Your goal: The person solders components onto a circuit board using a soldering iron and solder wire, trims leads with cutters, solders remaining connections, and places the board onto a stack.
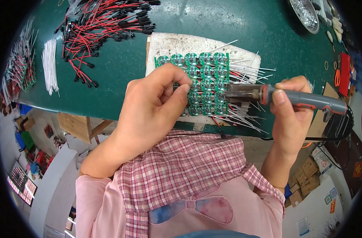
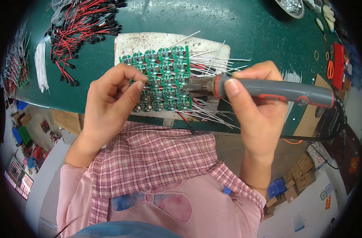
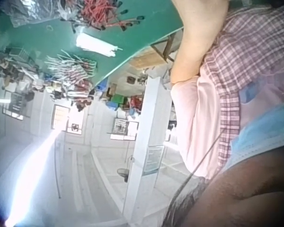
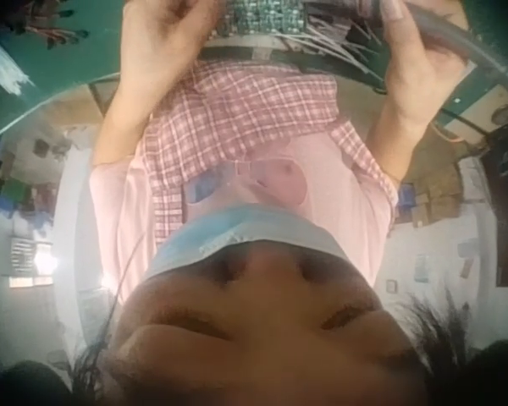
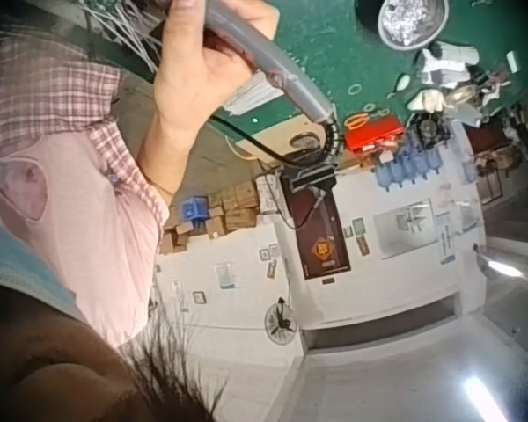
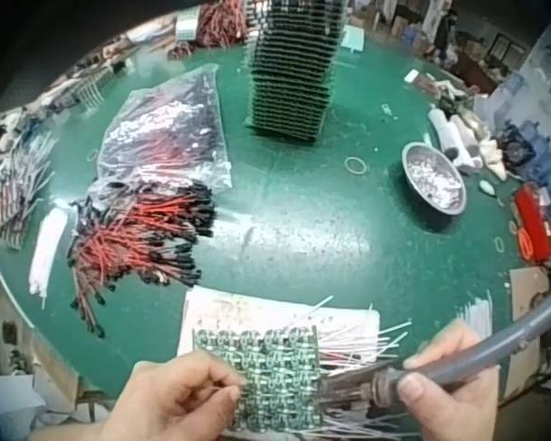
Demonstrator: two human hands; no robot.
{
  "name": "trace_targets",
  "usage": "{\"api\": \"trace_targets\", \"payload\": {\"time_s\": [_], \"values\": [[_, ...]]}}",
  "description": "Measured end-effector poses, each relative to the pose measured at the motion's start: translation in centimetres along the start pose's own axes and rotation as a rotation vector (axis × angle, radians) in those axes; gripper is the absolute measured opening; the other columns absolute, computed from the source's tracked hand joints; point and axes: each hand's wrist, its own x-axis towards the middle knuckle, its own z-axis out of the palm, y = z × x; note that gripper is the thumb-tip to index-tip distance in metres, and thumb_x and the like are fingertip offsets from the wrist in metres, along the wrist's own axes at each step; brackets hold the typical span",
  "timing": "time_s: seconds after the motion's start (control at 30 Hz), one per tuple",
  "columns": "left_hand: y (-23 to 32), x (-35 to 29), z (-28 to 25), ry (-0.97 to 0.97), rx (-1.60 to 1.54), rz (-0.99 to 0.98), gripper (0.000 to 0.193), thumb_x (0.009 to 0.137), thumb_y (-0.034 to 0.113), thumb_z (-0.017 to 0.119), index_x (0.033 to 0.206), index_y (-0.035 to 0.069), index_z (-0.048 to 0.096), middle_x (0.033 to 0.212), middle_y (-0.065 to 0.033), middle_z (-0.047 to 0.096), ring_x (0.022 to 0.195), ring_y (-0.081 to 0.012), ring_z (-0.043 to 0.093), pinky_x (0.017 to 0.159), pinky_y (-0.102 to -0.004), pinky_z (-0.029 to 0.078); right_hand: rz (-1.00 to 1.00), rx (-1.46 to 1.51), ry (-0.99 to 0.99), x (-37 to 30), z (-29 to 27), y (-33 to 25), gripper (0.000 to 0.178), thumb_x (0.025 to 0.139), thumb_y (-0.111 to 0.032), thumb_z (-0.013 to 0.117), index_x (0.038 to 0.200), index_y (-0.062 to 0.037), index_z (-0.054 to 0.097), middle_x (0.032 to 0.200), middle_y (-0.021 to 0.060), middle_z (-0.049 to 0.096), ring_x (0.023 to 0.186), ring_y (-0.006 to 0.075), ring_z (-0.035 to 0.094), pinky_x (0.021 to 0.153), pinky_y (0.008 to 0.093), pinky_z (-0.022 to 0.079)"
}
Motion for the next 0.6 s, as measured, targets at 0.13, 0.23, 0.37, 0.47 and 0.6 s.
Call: {"api": "trace_targets", "payload": {"time_s": [0.13,0.23,0.37,0.47,0.6], "values": [[-0.1,-0.3,0.3,0.002,0.033,0.007,0.004,0.084,0.0,0.062,0.085,0.003,0.058,0.052,0.0008,0.042,0.047,-0.0035,0.038,0.043,-0.0248,0.03,0.067,0.03,-0.065,-0.2,1.3,0.0,0.016,0.085,-0.002,0.069,0.093,-0.0035,0.056,0.082,-0.0014,0.059,0.073,0.0021,0.051,0.064,0.0172,0.039],[0.2,-0.4,0.4,-0.008,0.086,0.051,0.004,0.087,-0.001,0.062,0.088,0.001,0.059,0.059,0.0095,0.039,0.054,0.0017,0.03,0.047,-0.019,0.022,0.085,0.048,-0.05,-0.1,1.5,0.0,0.016,0.085,-0.002,0.069,0.094,-0.0031,0.056,0.081,-0.0013,0.059,0.072,0.0021,0.051,0.064,0.0172,0.039],[0.1,-0.4,0.7,0.017,0.023,0.025,0.004,0.086,-0.002,0.063,0.087,0.001,0.06,0.058,0.0091,0.039,0.053,0.0013,0.029,0.047,-0.0193,0.021,0.033,0.019,-0.019,-0.3,0.8,-0.1,0.017,0.085,-0.001,0.069,0.095,-0.0027,0.055,0.083,0.0004,0.06,0.074,0.0029,0.053,0.065,0.0173,0.04],[0.0,-0.3,0.6,0.01,0.04,0.034,0.004,0.086,-0.002,0.063,0.088,0.001,0.061,0.059,0.0088,0.039,0.054,0.0011,0.029,0.047,-0.0191,0.022,0.022,-0.014,-0.029,-0.4,0.5,-0.2,0.016,0.085,-0.002,0.068,0.095,-0.0026,0.055,0.084,0.0017,0.062,0.074,0.0034,0.054,0.066,0.0174,0.041],[-0.2,-0.1,0.5,0.03,0.11,0.082,0.006,0.082,0.0,0.064,0.083,0.004,0.06,0.052,-0.0018,0.043,0.045,-0.0064,0.037,0.043,-0.0262,0.029,0.024,-0.034,-0.019,-0.1,0.6,0.1,0.016,0.085,-0.002,0.068,0.095,-0.0026,0.055,0.084,0.0022,0.063,0.074,0.004,0.054,0.066,0.0176,0.042]]}}
